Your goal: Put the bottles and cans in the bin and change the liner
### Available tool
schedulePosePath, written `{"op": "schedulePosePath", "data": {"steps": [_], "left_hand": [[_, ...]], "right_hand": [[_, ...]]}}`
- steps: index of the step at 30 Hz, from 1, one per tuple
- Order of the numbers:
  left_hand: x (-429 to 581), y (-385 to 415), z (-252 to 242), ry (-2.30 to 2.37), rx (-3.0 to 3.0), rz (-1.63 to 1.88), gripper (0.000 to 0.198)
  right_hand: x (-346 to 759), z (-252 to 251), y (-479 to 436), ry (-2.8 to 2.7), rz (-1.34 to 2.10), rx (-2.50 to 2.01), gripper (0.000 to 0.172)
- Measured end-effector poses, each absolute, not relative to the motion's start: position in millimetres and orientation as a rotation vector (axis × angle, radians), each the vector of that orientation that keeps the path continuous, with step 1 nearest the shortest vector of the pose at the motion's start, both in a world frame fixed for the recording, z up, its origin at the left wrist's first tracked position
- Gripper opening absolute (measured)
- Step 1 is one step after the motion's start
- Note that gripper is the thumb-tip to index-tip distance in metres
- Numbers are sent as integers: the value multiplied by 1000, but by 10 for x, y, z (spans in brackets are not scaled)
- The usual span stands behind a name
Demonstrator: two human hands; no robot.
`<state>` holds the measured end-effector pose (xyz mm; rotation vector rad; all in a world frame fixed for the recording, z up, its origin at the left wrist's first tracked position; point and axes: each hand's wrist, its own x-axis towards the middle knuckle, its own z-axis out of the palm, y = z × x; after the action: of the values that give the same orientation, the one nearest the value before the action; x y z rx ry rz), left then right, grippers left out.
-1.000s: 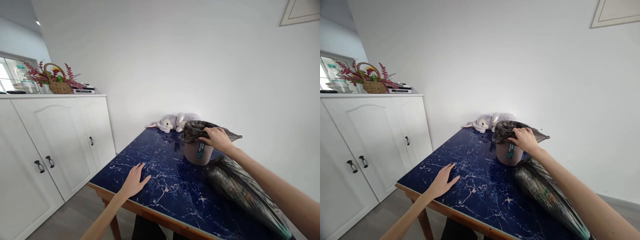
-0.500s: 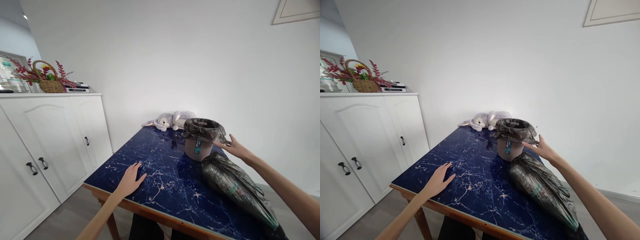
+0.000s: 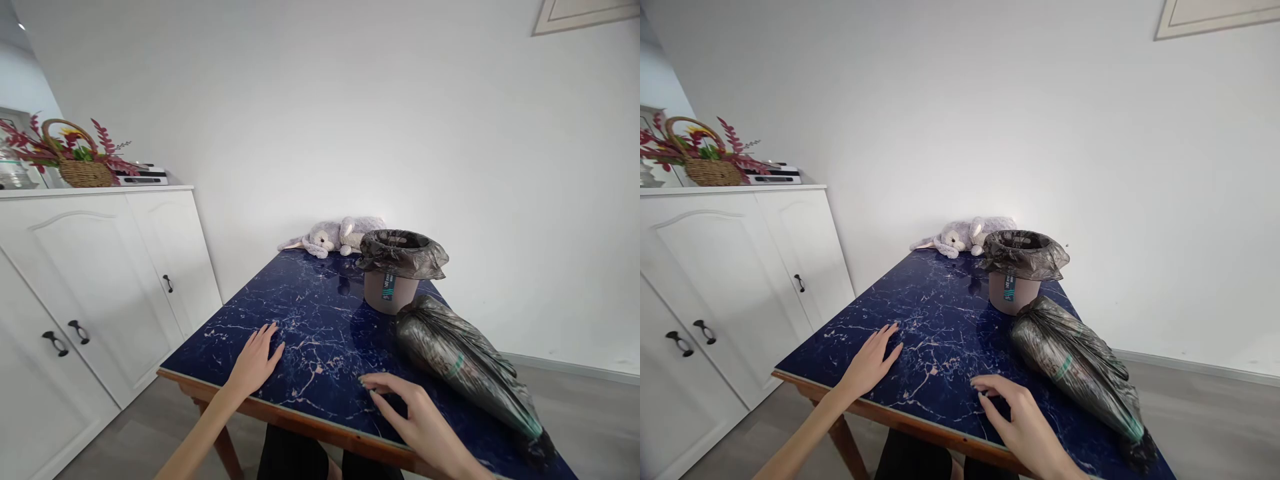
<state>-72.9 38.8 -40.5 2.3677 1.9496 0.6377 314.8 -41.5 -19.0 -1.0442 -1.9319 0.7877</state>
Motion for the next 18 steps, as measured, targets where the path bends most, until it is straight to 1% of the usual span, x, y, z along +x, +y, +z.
{"op": "schedulePosePath", "data": {"steps": [3,7,18], "left_hand": [[-708,355,-447,1997,2371,661,61],[-680,303,-439,2022,2352,697,58],[-596,231,-334,2109,2256,746,58]], "right_hand": [[3098,-365,-311,-1775,938,-1059,33],[3102,-402,-234,-1692,1057,-1054,37],[3115,-426,-307,-1661,1013,-1094,39]]}}
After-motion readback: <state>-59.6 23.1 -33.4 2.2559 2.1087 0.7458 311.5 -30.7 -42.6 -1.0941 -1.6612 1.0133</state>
